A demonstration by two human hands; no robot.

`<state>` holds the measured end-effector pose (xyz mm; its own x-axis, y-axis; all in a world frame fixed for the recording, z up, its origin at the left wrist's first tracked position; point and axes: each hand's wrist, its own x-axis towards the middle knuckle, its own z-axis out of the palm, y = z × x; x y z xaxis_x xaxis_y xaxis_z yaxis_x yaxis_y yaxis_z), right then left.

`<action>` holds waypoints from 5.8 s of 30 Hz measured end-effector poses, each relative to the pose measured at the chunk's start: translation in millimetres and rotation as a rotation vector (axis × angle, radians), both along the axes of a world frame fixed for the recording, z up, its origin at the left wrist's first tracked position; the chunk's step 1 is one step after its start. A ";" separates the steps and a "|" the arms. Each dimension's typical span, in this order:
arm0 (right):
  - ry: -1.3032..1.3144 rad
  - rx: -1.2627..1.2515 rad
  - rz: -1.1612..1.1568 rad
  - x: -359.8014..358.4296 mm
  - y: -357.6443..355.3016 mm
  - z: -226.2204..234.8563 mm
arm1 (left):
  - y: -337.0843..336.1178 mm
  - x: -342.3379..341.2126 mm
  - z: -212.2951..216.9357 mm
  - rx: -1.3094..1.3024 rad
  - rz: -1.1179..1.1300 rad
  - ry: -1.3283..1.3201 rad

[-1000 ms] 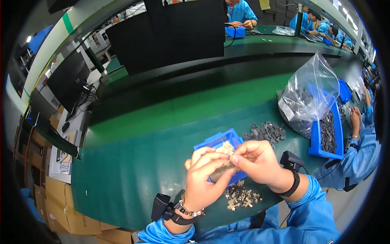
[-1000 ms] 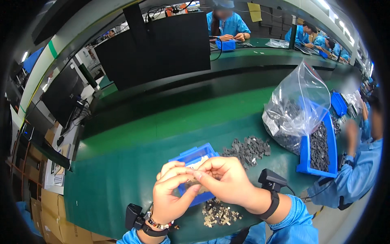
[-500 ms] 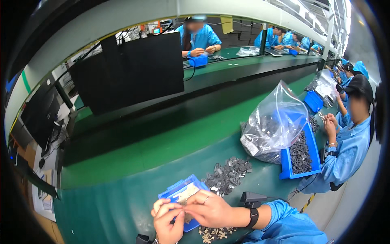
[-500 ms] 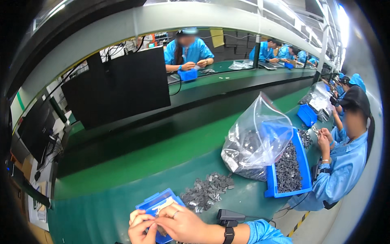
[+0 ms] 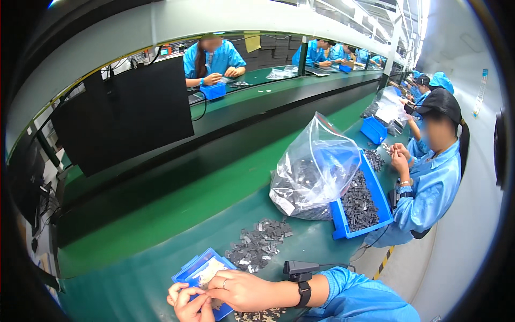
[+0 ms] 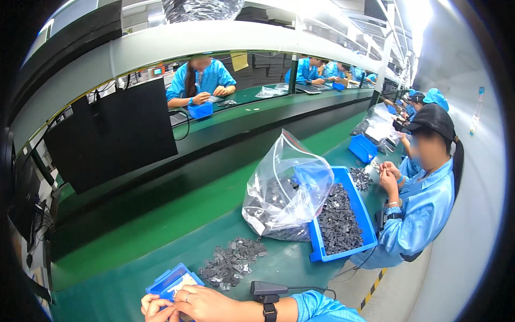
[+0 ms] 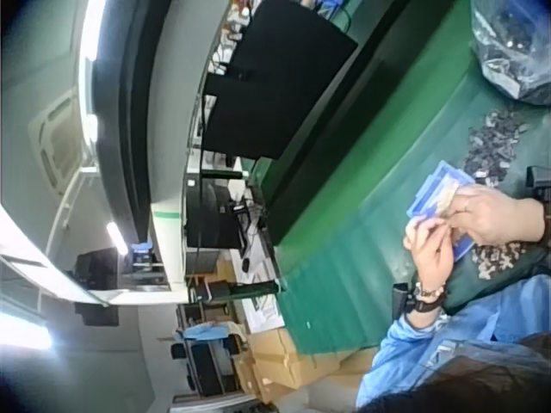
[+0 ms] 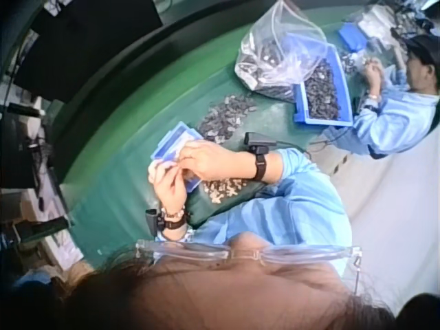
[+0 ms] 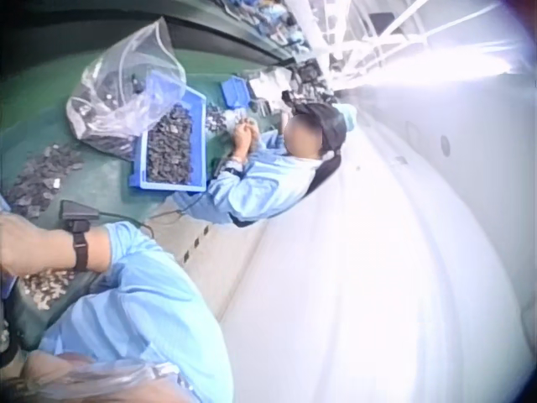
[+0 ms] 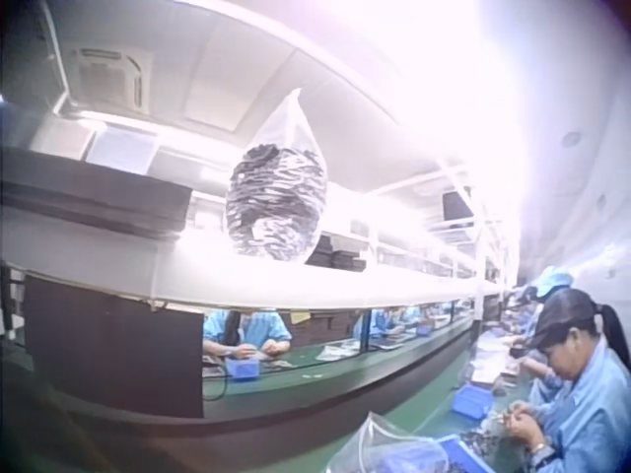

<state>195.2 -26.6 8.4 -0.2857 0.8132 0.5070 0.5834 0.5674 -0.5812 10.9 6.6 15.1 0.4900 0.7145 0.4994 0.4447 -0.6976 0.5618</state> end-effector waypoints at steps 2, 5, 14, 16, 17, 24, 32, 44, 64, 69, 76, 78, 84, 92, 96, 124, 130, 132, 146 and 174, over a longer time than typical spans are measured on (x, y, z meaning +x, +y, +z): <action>-0.047 -0.044 0.041 1.7 -0.4 -2.6 | 0.4 0.3 -0.7 -0.020 -0.019 -0.007; -0.034 -0.002 0.059 3.7 1.7 -5.8 | 0.6 1.4 1.5 -0.052 -0.038 -0.009; -0.101 -0.008 -0.003 1.7 -3.3 1.0 | 4.9 -3.5 -0.5 -0.093 -0.074 -0.027; -0.018 -0.015 -0.025 1.6 -2.2 -6.5 | 4.2 -6.5 2.5 -0.091 -0.067 -0.032; 0.014 0.026 -0.056 3.3 -0.2 -6.2 | 3.0 -9.7 4.2 -0.089 -0.049 -0.032; -0.091 0.089 -0.019 27.2 2.5 4.5 | 11.2 -2.7 -21.6 -0.164 0.000 -0.191; -0.014 0.118 -0.001 20.1 10.0 14.2 | 4.4 0.2 -10.4 -0.199 0.038 -0.147; 0.064 0.059 0.008 8.1 5.2 11.5 | 2.0 0.1 -12.1 -0.104 0.053 -0.084; 0.045 0.095 0.019 7.4 -0.4 3.7 | -5.5 1.6 -18.2 -0.054 -0.030 -0.088; 0.024 0.076 0.047 11.8 -0.5 6.9 | -0.7 0.6 -15.6 -0.080 -0.095 -0.082; 0.045 0.058 0.075 10.9 3.2 6.7 | 3.8 -3.9 -18.2 -0.134 -0.174 -0.113; 0.049 0.057 0.077 11.2 3.1 5.9 | 3.1 -3.2 -15.5 -0.121 -0.161 -0.097; 0.010 0.040 0.068 15.4 -2.0 7.3 | -1.1 2.9 -12.0 -0.082 -0.141 -0.090; 0.000 -0.007 0.099 7.7 2.5 10.7 | -2.1 -6.2 -8.6 -0.099 -0.049 -0.101; 0.030 -0.061 0.079 8.9 2.3 11.7 | 0.9 -2.1 -8.0 -0.149 -0.054 -0.128; -0.045 0.226 0.032 22.3 6.0 17.1 | 3.5 -7.6 -4.0 -0.319 -0.115 -0.072; -0.095 0.279 0.056 21.5 3.3 17.6 | 4.8 -8.3 -3.1 -0.416 -0.202 -0.203; -0.095 0.280 0.060 21.1 2.8 17.2 | 5.8 -9.5 -7.0 -0.433 -0.215 -0.272; 0.369 -0.048 0.051 8.2 -3.2 15.1 | -6.4 -6.6 2.5 -0.104 -0.042 -0.105; 0.294 0.199 -0.289 46.5 24.2 17.8 | -8.3 -1.4 -5.0 -0.142 -0.009 -0.166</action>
<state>241.7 -2.4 26.3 0.1181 0.7168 0.6872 0.5604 0.5232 -0.6420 9.5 -1.7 10.1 0.4156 0.7798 0.4682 0.3320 -0.6093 0.7201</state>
